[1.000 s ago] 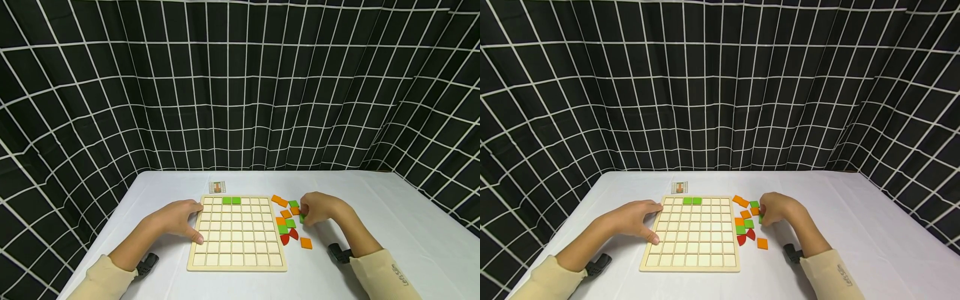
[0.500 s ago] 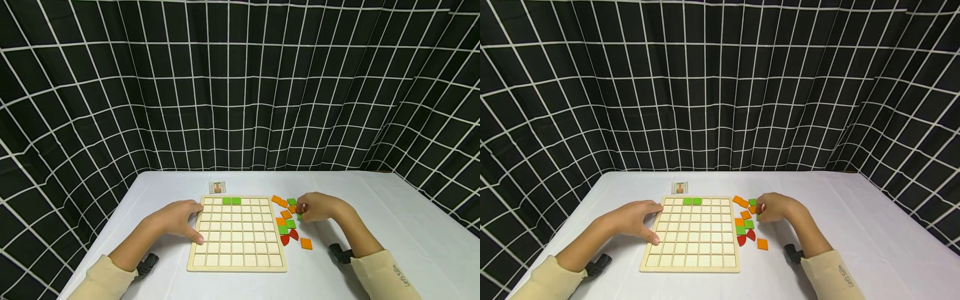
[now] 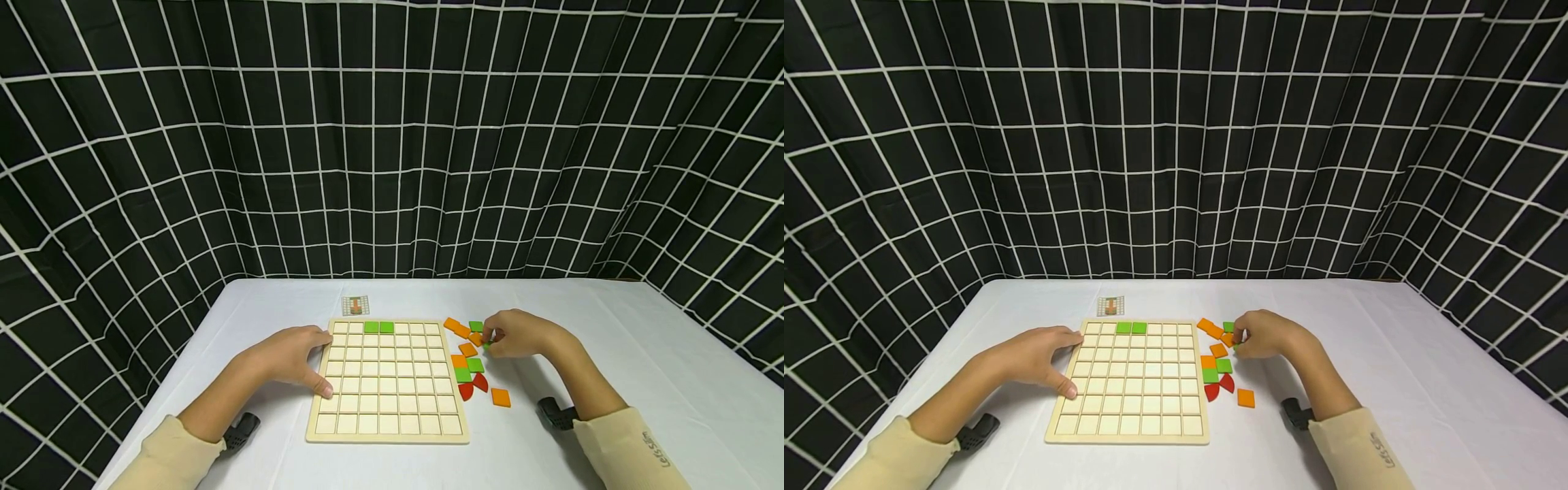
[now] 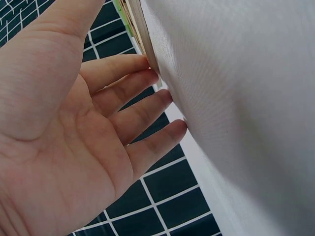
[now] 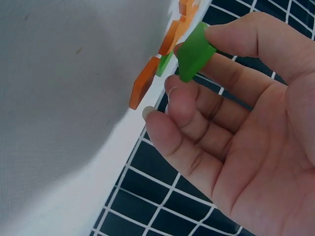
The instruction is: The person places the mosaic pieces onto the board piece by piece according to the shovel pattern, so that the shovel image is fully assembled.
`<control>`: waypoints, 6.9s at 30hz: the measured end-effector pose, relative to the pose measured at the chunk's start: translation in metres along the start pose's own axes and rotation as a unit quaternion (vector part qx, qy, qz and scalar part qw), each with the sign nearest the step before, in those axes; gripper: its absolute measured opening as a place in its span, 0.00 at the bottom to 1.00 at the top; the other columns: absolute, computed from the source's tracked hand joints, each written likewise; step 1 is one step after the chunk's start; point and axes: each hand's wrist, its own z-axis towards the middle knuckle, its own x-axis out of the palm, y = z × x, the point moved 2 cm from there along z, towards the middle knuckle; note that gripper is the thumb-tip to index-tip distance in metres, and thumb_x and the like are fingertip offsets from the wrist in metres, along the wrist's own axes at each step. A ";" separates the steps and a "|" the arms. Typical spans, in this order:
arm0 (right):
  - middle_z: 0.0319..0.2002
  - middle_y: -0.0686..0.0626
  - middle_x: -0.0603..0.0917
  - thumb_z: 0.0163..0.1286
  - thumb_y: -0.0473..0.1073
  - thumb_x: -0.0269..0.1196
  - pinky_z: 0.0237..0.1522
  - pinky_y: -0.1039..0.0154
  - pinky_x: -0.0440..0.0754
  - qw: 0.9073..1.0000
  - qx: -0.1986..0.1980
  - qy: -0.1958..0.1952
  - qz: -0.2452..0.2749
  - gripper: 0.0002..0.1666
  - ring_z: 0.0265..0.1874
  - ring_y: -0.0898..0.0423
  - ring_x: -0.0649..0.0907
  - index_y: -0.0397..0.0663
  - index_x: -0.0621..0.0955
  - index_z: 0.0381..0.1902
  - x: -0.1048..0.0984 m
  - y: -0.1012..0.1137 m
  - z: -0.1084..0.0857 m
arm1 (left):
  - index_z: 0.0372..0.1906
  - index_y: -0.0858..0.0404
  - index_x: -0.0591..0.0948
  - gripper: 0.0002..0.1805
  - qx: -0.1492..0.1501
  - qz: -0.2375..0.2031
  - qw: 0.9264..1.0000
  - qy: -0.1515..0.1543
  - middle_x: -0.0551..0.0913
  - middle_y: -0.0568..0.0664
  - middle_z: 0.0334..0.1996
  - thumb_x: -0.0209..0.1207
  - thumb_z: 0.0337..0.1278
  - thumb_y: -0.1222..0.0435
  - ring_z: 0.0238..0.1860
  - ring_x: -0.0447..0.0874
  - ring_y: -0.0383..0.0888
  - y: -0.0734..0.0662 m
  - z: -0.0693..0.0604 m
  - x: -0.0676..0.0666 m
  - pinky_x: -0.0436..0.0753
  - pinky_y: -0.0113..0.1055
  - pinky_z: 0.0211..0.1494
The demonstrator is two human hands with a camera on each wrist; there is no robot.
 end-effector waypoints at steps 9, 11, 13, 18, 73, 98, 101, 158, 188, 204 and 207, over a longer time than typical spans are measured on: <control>0.32 0.51 0.79 0.57 0.35 0.68 0.33 0.60 0.77 1.000 0.015 0.000 0.000 0.09 0.32 0.53 0.76 0.48 0.83 0.36 0.002 -0.001 0.002 | 0.51 0.63 0.81 0.43 0.007 0.004 1.000 -0.001 0.82 0.49 0.48 0.78 0.31 0.40 0.47 0.79 0.47 0.001 -0.001 0.001 0.78 0.49 0.57; 0.31 0.51 0.79 0.56 0.34 0.69 0.32 0.60 0.77 1.000 0.015 -0.001 0.004 0.09 0.32 0.53 0.76 0.48 0.82 0.36 0.002 0.000 0.002 | 0.52 0.64 0.80 0.44 0.005 0.003 1.000 0.000 0.82 0.50 0.49 0.78 0.30 0.40 0.48 0.79 0.48 0.001 -0.001 0.001 0.77 0.50 0.58; 0.31 0.50 0.78 0.56 0.34 0.69 0.31 0.60 0.77 1.000 0.014 -0.002 0.007 0.10 0.31 0.53 0.75 0.48 0.82 0.36 0.002 0.001 0.001 | 0.55 0.65 0.80 0.46 0.000 0.002 1.000 0.001 0.82 0.52 0.51 0.78 0.30 0.40 0.52 0.79 0.50 0.001 -0.001 0.001 0.76 0.50 0.60; 0.29 0.50 0.77 0.57 0.33 0.69 0.31 0.60 0.76 1.000 0.008 -0.006 0.007 0.11 0.30 0.54 0.75 0.47 0.82 0.38 0.002 0.000 0.002 | 0.61 0.69 0.78 0.52 -0.015 -0.005 1.000 0.005 0.80 0.56 0.57 0.78 0.30 0.40 0.61 0.77 0.55 0.002 0.000 0.001 0.73 0.52 0.65; 0.31 0.52 0.78 0.58 0.29 0.65 0.37 0.61 0.78 0.999 -0.051 0.004 0.015 0.14 0.33 0.54 0.76 0.43 0.83 0.43 0.006 0.035 0.042 | 0.60 0.68 0.78 0.50 -0.013 -0.008 1.000 0.007 0.81 0.56 0.56 0.79 0.30 0.41 0.58 0.78 0.53 0.001 0.000 0.002 0.74 0.50 0.64; 0.32 0.54 0.82 0.62 0.29 0.67 0.41 0.62 0.81 0.996 -0.088 -0.008 0.021 0.09 0.33 0.55 0.77 0.43 0.86 0.39 0.008 0.055 0.060 | 0.61 0.66 0.78 0.51 -0.022 -0.007 1.000 0.008 0.81 0.54 0.57 0.79 0.30 0.40 0.59 0.77 0.52 0.003 0.002 0.002 0.74 0.49 0.64; 0.32 0.54 0.82 0.61 0.29 0.66 0.40 0.62 0.81 0.995 -0.097 -0.008 0.017 0.09 0.33 0.55 0.78 0.43 0.87 0.39 0.008 0.059 0.062 | 0.60 0.66 0.79 0.50 -0.018 -0.003 1.000 0.007 0.81 0.52 0.55 0.78 0.30 0.40 0.56 0.78 0.50 0.003 0.002 0.002 0.75 0.48 0.63; 0.34 0.53 0.86 0.56 0.22 0.64 0.41 0.63 0.79 0.984 -0.163 -0.034 -0.067 0.14 0.32 0.58 0.77 0.44 0.87 0.31 0.022 0.111 0.104 | 0.56 0.65 0.79 0.46 -0.010 -0.001 1.000 0.007 0.82 0.51 0.51 0.79 0.31 0.42 0.52 0.79 0.48 0.001 0.000 0.001 0.76 0.48 0.60; 0.48 0.48 0.85 0.67 0.30 0.60 0.54 0.56 0.80 0.991 -0.113 0.076 0.000 0.18 0.49 0.52 0.82 0.43 0.85 0.52 -0.007 0.094 0.085 | 0.61 0.67 0.78 0.51 -0.013 -0.010 1.000 0.008 0.80 0.55 0.56 0.78 0.31 0.40 0.58 0.77 0.52 0.003 0.001 0.003 0.74 0.50 0.64; 0.30 0.50 0.83 0.61 0.38 0.71 0.35 0.58 0.82 0.998 0.055 -0.021 0.008 0.07 0.30 0.52 0.80 0.43 0.86 0.36 -0.017 0.043 0.075 | 0.61 0.67 0.78 0.52 -0.021 -0.013 1.000 0.010 0.81 0.53 0.55 0.79 0.30 0.40 0.57 0.78 0.51 0.004 0.002 0.004 0.75 0.49 0.63; 0.28 0.49 0.83 0.59 0.37 0.71 0.31 0.59 0.81 0.996 0.083 -0.021 0.010 0.06 0.28 0.51 0.79 0.43 0.86 0.34 -0.012 0.040 0.077 | 0.60 0.66 0.79 0.50 -0.019 -0.009 1.000 0.009 0.81 0.52 0.53 0.78 0.30 0.39 0.54 0.79 0.50 0.004 0.002 0.004 0.76 0.49 0.61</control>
